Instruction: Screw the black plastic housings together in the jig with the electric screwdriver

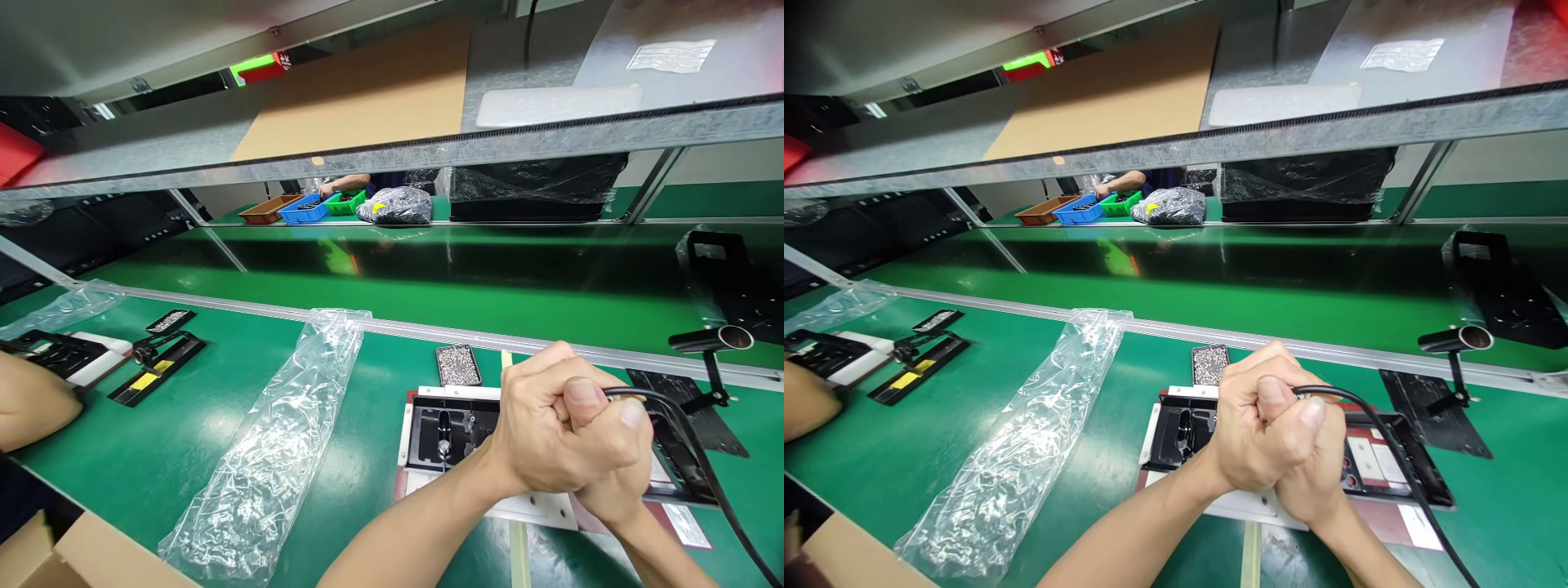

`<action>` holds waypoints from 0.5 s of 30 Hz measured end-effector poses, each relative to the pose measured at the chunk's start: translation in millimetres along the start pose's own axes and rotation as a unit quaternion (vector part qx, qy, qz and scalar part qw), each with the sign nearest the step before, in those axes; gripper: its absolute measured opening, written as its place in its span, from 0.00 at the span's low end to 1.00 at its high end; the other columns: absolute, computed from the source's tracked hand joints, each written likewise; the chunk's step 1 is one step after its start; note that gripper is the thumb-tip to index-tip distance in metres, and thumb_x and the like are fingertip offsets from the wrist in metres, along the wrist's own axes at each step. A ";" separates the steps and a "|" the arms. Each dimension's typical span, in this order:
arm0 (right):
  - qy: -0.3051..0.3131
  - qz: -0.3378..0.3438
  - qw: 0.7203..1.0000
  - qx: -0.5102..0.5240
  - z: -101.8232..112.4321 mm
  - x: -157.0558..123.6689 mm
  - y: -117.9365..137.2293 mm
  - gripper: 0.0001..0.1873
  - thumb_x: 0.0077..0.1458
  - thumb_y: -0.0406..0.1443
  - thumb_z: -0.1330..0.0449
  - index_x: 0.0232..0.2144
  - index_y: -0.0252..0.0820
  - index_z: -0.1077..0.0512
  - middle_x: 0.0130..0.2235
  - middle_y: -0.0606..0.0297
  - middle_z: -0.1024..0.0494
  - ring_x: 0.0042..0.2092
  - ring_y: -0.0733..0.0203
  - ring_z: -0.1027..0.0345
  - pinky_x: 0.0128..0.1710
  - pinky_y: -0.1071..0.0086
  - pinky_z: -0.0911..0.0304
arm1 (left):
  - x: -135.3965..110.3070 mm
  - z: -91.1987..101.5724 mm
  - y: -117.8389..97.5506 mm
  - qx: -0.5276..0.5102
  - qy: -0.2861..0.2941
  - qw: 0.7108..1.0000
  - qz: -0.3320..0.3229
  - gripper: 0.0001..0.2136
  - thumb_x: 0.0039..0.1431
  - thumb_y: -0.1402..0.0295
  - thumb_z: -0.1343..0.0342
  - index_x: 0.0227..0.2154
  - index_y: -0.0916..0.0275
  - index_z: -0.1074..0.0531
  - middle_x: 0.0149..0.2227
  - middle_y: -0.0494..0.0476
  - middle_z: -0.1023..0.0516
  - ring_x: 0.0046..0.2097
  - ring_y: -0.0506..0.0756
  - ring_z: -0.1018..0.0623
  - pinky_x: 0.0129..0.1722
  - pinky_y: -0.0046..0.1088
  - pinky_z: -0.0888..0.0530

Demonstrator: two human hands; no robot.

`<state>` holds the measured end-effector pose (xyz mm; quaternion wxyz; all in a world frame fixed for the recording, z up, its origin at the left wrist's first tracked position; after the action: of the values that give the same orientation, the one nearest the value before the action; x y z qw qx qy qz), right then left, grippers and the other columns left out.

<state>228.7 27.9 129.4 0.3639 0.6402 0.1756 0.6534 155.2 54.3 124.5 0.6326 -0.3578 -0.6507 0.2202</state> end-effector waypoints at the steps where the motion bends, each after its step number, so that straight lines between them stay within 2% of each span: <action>1: 0.000 0.002 1.000 -0.005 0.3 -0.8 -0.6 0.25 0.67 0.31 0.44 0.18 0.38 0.44 0.18 0.73 0.44 0.20 0.73 0.53 0.17 0.77 0.59 | 0.1 0.0 0.0 0.001 0.000 1.000 -0.001 0.09 0.55 0.63 0.38 0.23 0.59 0.28 0.24 0.53 0.22 0.29 0.53 0.26 0.30 0.32 0.25; 8: 0.000 0.014 1.000 -0.019 1.6 -2.1 -1.5 0.23 0.65 0.30 0.45 0.17 0.39 0.44 0.17 0.73 0.44 0.20 0.73 0.53 0.17 0.76 0.60 | -0.5 -0.2 0.0 -0.010 -0.011 0.999 -0.029 0.08 0.55 0.66 0.37 0.23 0.61 0.27 0.24 0.52 0.22 0.29 0.52 0.27 0.30 0.29 0.26; 15: -0.003 -0.022 1.000 0.005 1.2 1.0 -1.6 0.24 0.63 0.33 0.43 0.16 0.39 0.43 0.16 0.72 0.44 0.19 0.72 0.56 0.17 0.74 0.64 | -0.2 -0.5 1.4 -0.010 -0.011 1.000 -0.026 0.08 0.54 0.66 0.38 0.23 0.61 0.27 0.23 0.51 0.23 0.28 0.52 0.27 0.29 0.29 0.26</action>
<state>230.3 29.5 129.1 0.3751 0.6401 0.1921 0.6423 155.9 55.0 123.4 0.6270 -0.3445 -0.6691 0.2013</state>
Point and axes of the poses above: each hand's wrist, its own x-axis towards the middle knuckle, its own z-axis out of the back of the hand, y = z × x, the point moved 4 cm from there along x, towards the middle knuckle
